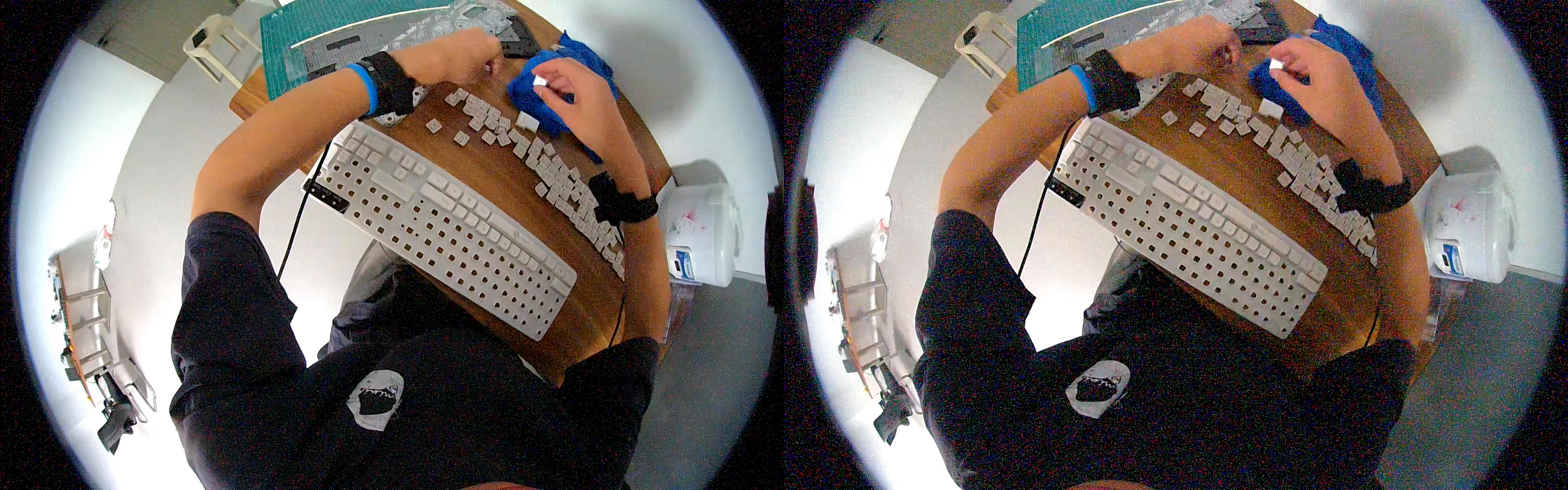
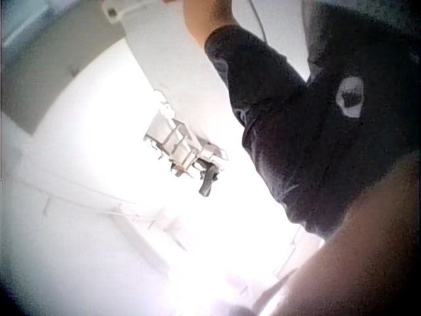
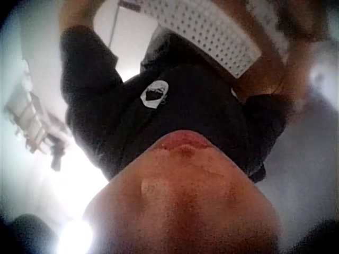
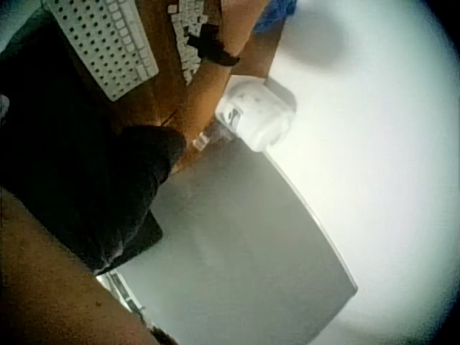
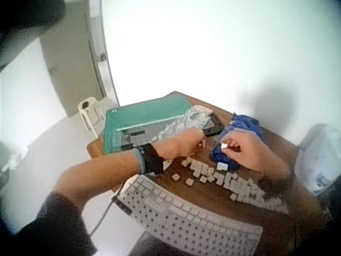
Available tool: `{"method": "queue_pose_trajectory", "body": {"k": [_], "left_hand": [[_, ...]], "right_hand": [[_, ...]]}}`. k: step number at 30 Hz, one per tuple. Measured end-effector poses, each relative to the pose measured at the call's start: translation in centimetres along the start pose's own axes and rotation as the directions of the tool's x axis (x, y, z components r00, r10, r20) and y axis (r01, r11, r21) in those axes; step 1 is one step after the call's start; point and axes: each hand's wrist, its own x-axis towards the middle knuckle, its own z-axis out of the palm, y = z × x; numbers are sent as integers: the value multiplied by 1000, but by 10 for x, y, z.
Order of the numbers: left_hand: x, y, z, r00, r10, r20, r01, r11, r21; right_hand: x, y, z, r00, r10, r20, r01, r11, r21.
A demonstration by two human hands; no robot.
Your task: The person assembles a white mechanical keyboard by placing individual keycaps onto the keyboard base. They pick up keycaps from a pile on the table, wipe them with a blue cloth, and press them into place on the keyboard.
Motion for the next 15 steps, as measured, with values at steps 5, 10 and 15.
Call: {"method": "queue_pose_trajectory", "body": {"k": [5,10,15], "left_hand": [[-30,23,-31,977,47,-209,-82,984,-159],[-106,75,-72,977,-10,-213,-54,956,-290],[-185,122,-94,984,-161,-78,127,936,-329]], "right_hand": [[-4,-39,-3,998,-56,20,53,991,120],[-16,-70,9,998,-30,49,11,939,344],[-18,-103,21,988,-69,137,16,934,356]]}}
